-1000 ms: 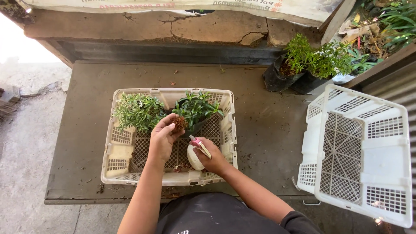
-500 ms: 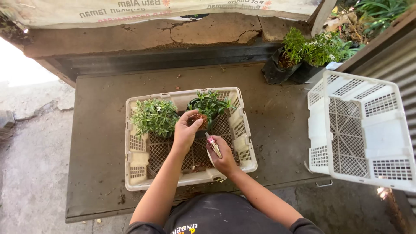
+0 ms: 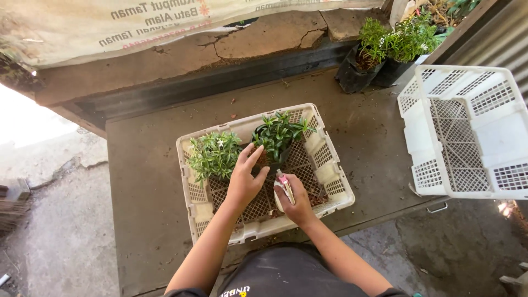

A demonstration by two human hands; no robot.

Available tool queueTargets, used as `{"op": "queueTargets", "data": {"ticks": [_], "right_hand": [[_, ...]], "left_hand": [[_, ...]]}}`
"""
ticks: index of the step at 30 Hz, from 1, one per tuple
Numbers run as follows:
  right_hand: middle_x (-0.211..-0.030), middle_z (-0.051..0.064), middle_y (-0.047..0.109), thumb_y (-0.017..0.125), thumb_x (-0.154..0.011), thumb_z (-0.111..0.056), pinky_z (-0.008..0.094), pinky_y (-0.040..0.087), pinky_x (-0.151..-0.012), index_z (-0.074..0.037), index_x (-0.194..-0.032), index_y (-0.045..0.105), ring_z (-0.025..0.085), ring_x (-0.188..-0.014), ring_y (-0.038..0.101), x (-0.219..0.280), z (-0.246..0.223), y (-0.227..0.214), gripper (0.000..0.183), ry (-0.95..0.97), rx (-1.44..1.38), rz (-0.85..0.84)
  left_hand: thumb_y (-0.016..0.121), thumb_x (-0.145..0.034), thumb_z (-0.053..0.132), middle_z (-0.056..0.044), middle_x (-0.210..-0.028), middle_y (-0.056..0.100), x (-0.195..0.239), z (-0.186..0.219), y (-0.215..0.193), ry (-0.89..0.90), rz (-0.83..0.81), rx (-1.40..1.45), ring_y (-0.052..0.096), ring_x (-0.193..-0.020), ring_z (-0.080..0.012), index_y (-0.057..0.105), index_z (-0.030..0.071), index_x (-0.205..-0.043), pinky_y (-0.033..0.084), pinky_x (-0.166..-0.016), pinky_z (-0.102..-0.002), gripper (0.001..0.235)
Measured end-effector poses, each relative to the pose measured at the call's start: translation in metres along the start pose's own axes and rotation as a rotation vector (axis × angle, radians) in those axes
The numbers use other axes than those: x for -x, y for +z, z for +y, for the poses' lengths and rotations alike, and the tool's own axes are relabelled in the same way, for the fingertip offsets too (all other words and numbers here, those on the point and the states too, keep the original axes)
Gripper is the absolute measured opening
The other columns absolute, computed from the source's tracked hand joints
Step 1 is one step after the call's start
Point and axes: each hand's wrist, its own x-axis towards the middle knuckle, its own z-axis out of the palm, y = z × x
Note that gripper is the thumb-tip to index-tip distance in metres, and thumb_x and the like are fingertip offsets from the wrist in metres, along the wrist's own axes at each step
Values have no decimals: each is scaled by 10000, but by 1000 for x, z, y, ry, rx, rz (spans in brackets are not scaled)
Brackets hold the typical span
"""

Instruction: The person sprays water onto potted plants with a spray bottle, touching and turning the foliage while spraying, and arranges the pots inside a plastic crate on the work table.

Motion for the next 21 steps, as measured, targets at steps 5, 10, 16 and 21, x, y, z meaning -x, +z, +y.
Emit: {"op": "queueTargets", "data": {"ticks": [5, 10, 16, 21], "right_hand": [[-952, 114, 667, 688, -984, -224, 364, 522, -792, -39, -1057, 627, 268, -868, 654, -6, 5, 6, 208, 98, 36, -13], [-980, 116, 651, 714, -937, -249, 366, 517, -777, -21, -1122, 589, 269, -870, 647, -13, -38, 4, 319, -1, -14, -23], [-910, 117, 642, 751, -942, -258, 369, 506, -745, -35, -1074, 594, 274, -812, 633, -4, 13, 21, 303, 111, 113, -42], [-864, 122, 636, 771, -890, -205, 390, 508, -680, -21, -1046, 584, 291, -749, 629, -23, -43, 5, 305, -40, 96, -40]], "left_hand": [[741, -899, 175, -181, -1438, 573, 10, -12, -14, 57, -40, -244, 630, -1190, -358, 656, 122, -1344, 532, -968, -418, 456], [698, -973, 190, -116, -1387, 600, 18, -27, -15, 232, -83, -438, 609, -1245, -308, 636, 83, -1350, 472, -1088, -445, 398], [658, -930, 243, -164, -1580, 433, 19, -35, -13, 347, -73, -586, 354, -1482, -365, 492, 123, -1512, 242, -1205, -579, 617], [655, -923, 274, -138, -1651, 311, 21, -39, -6, 301, -123, -603, 277, -1526, -343, 393, 165, -1570, 174, -1216, -608, 706]]}}
